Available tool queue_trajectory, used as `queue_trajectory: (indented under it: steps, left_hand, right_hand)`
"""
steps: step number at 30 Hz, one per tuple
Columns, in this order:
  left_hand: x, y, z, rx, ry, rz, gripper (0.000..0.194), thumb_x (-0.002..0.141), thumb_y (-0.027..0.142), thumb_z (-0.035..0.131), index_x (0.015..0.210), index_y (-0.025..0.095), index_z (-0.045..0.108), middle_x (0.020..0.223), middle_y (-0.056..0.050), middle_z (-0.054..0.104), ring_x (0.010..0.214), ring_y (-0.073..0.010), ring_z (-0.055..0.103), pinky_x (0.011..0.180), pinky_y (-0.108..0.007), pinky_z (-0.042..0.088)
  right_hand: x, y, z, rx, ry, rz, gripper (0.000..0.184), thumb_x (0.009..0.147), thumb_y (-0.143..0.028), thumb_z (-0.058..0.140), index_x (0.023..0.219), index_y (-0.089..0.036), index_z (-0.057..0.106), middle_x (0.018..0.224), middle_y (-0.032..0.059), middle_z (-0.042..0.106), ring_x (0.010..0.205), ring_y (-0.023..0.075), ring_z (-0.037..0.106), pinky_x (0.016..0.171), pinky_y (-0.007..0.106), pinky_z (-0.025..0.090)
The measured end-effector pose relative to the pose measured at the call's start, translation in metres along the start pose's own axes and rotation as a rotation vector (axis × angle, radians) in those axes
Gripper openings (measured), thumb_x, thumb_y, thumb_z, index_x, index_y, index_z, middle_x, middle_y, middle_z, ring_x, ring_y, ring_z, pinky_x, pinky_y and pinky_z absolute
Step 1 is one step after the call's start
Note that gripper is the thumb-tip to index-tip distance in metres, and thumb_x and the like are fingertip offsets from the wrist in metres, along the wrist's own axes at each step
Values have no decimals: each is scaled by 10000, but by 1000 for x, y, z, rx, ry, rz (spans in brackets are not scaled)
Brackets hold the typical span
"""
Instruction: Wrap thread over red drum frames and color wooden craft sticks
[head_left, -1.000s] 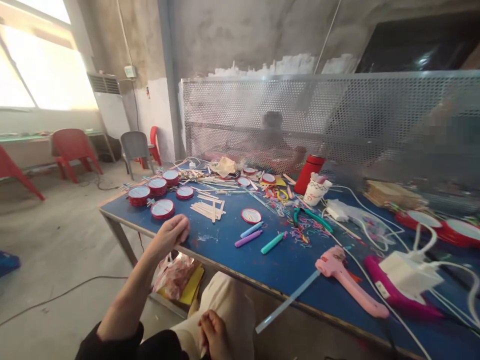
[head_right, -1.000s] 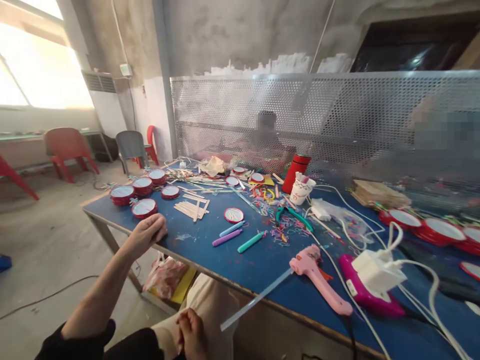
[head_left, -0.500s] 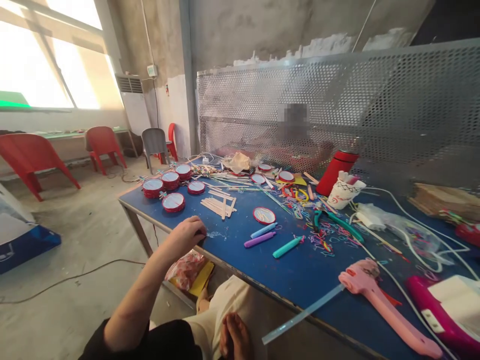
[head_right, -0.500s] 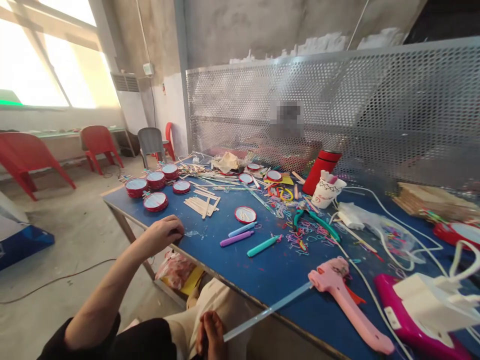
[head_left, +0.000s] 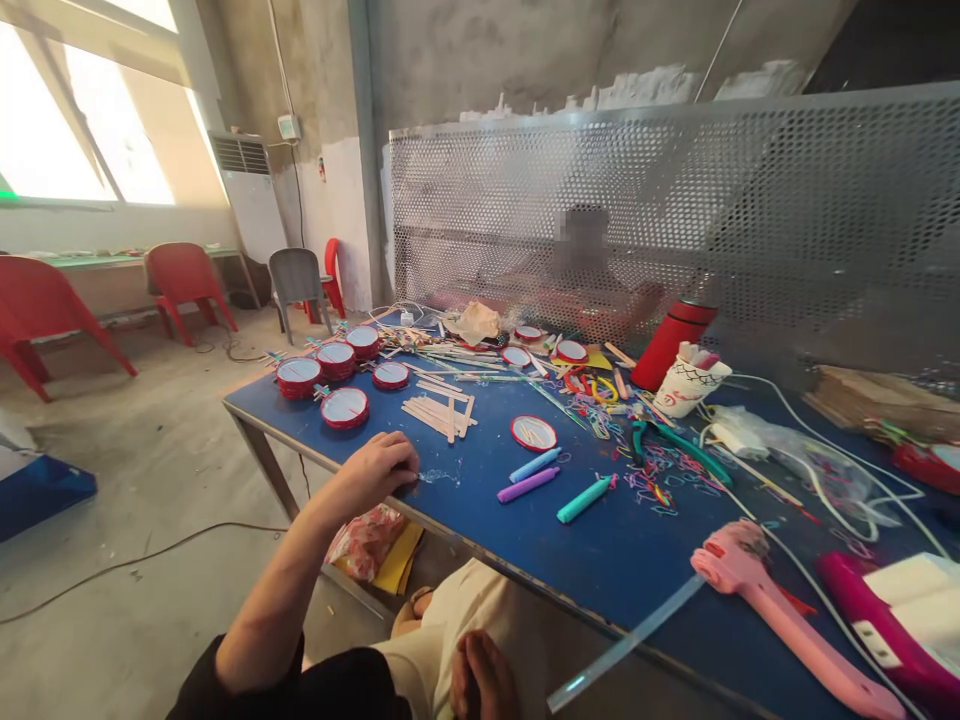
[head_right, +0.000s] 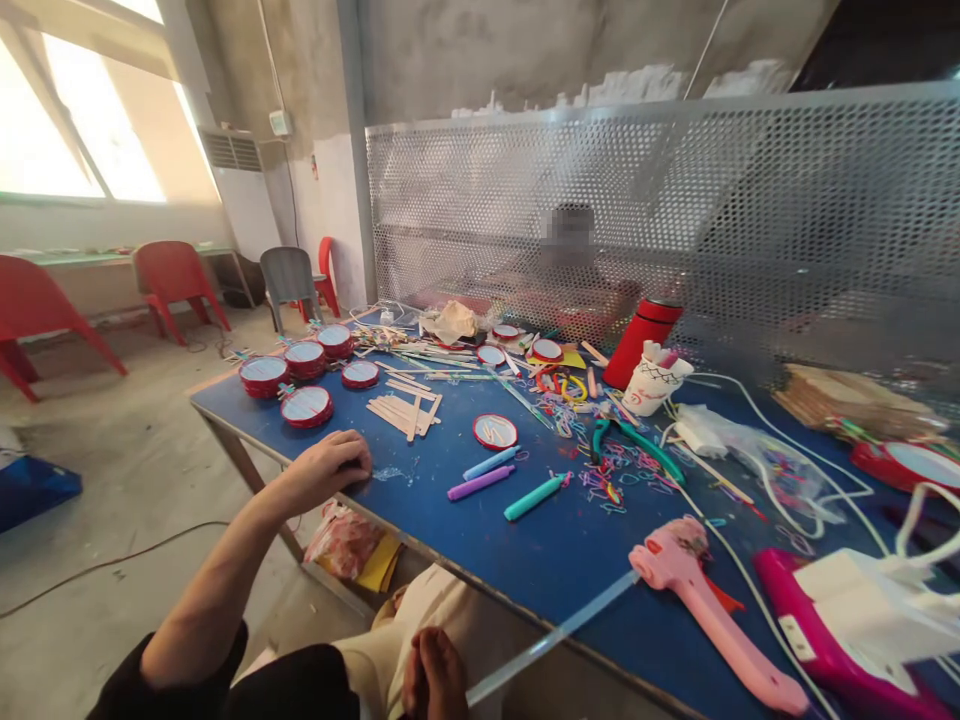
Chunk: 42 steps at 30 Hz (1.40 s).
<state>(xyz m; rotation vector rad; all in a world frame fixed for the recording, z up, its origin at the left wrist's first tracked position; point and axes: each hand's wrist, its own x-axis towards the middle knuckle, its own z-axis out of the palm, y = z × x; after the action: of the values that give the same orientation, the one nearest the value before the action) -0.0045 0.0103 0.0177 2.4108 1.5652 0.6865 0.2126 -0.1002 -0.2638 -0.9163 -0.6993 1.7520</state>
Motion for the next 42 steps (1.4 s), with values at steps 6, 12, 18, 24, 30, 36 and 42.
queue_trajectory:
  steps: [6,12,18,24,30,36,42]
  left_hand:
    - [0,-3,6,7,-2,21,126,870,98,649,804,201,681,915,-30,670,875,-186,601,832,-302,470]
    - [2,-2,20,64,42,-39,131,931,149,600,822,204,650,919,-49,665,870,-221,560,813,-332,442]
    - [16,-6,23,7,45,-111,112,922,136,591,854,220,621,870,-29,681,860,-218,600,786,-307,440]
    - [28,-18,8,-195,-14,-151,114,891,146,568,813,222,603,696,31,686,664,-160,625,639,-234,447]
    - [19,-25,0,-360,1,-108,126,895,170,518,816,193,614,733,21,705,668,-140,633,629,-211,488]
    - [18,-26,7,-333,95,-49,149,892,118,563,792,190,647,833,-10,692,793,-163,625,741,-250,491]
    - [17,-25,13,-263,120,-1,146,806,75,721,753,189,646,842,-23,662,855,-202,593,792,-302,479]
  right_hand:
    - [4,-1,3,39,-16,97,591,658,-750,742,631,-229,465,436,-103,377,336,48,271,342,180,240]
    - [8,-4,15,20,17,105,581,641,-742,752,645,-239,462,446,-105,368,348,54,257,348,185,214]
    - [7,-12,24,-94,66,74,615,631,-801,706,626,-243,447,444,-101,370,337,58,268,350,197,225]
    - [-2,-27,48,-356,56,-37,569,662,-772,712,631,-216,595,439,-77,419,372,84,336,366,210,266]
    - [-24,-85,108,-767,-9,-519,384,963,-507,514,778,-231,707,635,-10,617,632,143,588,649,221,480]
    - [-4,-168,160,-1189,222,-1207,158,1021,-226,501,979,-201,651,769,25,667,721,162,607,708,256,469]
    - [37,-190,175,-1645,406,-1140,235,1025,-309,490,934,-180,663,805,64,666,769,238,567,692,342,396]
